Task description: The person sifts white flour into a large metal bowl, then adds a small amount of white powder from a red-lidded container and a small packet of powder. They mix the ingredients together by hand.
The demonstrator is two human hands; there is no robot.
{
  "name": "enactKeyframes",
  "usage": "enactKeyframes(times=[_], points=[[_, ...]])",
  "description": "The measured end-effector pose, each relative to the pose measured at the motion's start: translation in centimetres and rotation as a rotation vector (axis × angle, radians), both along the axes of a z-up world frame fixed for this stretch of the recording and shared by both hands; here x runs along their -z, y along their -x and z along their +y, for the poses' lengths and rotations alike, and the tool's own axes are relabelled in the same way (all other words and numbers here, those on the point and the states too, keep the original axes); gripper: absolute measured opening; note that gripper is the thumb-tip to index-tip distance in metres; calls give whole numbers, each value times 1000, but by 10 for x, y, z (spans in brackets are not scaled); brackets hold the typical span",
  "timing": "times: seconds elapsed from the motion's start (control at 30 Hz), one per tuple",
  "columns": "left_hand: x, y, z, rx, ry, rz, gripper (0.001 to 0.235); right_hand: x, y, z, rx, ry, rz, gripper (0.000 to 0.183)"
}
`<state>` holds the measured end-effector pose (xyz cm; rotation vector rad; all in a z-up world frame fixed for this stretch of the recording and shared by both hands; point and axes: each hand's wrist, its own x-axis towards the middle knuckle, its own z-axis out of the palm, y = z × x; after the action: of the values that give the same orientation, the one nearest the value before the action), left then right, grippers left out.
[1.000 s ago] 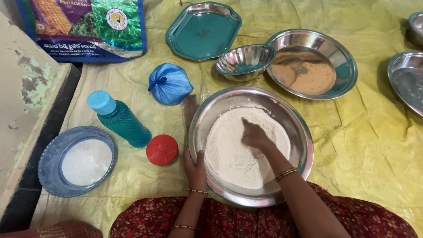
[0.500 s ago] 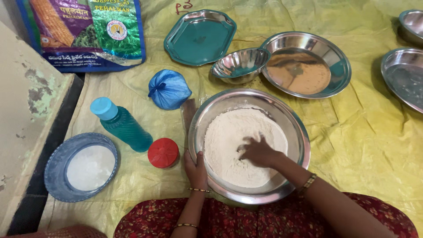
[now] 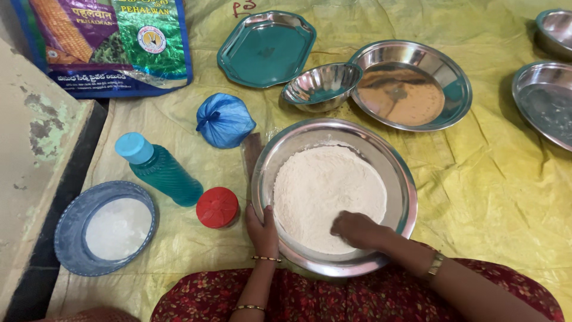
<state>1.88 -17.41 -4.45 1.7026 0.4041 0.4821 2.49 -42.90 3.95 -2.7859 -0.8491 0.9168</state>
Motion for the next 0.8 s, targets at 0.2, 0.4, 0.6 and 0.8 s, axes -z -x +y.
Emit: enactKeyframes(times=[0.2, 0.4, 0.6, 0.8], points=[[3, -2, 1, -6, -67, -45, 62, 26, -40, 55, 30, -4, -142, 26], [-5, 2, 1, 20, 11, -12, 49, 20, -79, 67, 58, 89, -411, 26], [2, 0, 1, -13, -31, -42, 46, -9, -92, 31, 243, 271, -338, 32], [11, -6, 3, -26, -138, -48, 45, 12, -75, -2, 371, 184, -166, 48]])
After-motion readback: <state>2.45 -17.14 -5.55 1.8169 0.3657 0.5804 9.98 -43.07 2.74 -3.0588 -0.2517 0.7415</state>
